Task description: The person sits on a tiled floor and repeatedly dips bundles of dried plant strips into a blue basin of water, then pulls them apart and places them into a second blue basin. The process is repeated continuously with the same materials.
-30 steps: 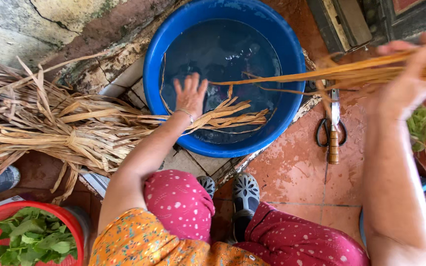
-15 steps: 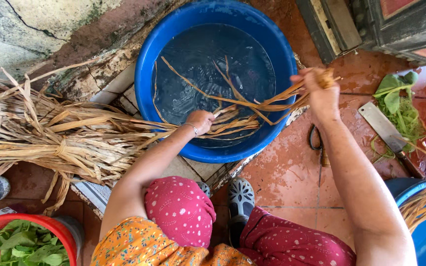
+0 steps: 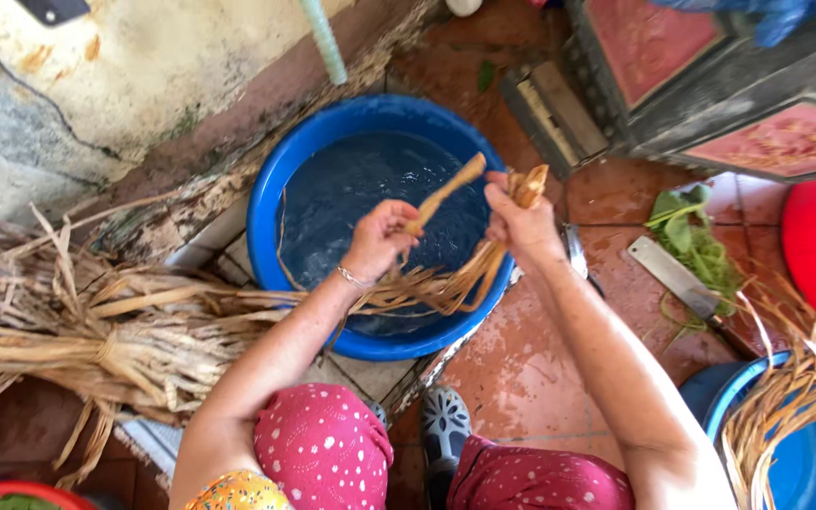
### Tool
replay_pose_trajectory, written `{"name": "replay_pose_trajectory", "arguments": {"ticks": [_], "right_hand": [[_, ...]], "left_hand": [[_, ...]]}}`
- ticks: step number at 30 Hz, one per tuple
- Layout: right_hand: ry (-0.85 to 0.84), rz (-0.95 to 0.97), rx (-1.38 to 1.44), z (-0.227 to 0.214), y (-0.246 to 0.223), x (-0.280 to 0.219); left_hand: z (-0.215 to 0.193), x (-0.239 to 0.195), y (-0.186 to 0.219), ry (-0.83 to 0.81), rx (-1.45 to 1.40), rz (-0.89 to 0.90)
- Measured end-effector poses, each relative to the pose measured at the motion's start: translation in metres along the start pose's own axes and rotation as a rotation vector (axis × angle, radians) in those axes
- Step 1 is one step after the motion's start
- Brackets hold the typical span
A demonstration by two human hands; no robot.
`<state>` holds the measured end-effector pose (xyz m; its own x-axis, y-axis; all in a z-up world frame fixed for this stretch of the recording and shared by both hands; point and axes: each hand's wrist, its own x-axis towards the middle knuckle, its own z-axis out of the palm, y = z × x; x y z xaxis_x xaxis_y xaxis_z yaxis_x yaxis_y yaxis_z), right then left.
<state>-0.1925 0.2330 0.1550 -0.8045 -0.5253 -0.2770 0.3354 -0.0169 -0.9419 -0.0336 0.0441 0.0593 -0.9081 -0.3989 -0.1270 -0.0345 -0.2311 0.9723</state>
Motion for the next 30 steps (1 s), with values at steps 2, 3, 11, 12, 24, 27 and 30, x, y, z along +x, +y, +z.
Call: {"name": "replay_pose_trajectory", "arguments": {"ticks": [2,3,11,12,24,27,30], "right_hand": [[-0.025,-0.002,0.081,0.006,-0.003,-0.001],[-0.034,-0.026,0.076,0.007,-0.003,-0.003],[-0.139,-0.147,-0.043,0.019,-0.017,-0.025],[-0.184,-0.168,-0.035,0.024,-0.017,-0.029],[0.023,-0.25,0.074,0.048,-0.029,-0.017],[0.094,-0.242,0.087,0.047,-0.032,-0.001],[0.183,-0.187,0.115,0.049,-0.034,0.013]], "left_hand": [[0.018,-0.002,0.011,-0.078,-0.018,0.04],[0.025,-0.005,0.016,-0.113,-0.028,0.054],[0.052,0.013,0.063,-0.288,-0.131,-0.038],[0.056,0.018,0.064,-0.322,-0.116,0.021],[0.089,0.033,0.069,-0.037,0.476,0.466],[0.09,0.029,0.077,-0.168,0.144,0.066],[0.091,0.021,0.085,-0.202,-0.015,-0.003]]}}
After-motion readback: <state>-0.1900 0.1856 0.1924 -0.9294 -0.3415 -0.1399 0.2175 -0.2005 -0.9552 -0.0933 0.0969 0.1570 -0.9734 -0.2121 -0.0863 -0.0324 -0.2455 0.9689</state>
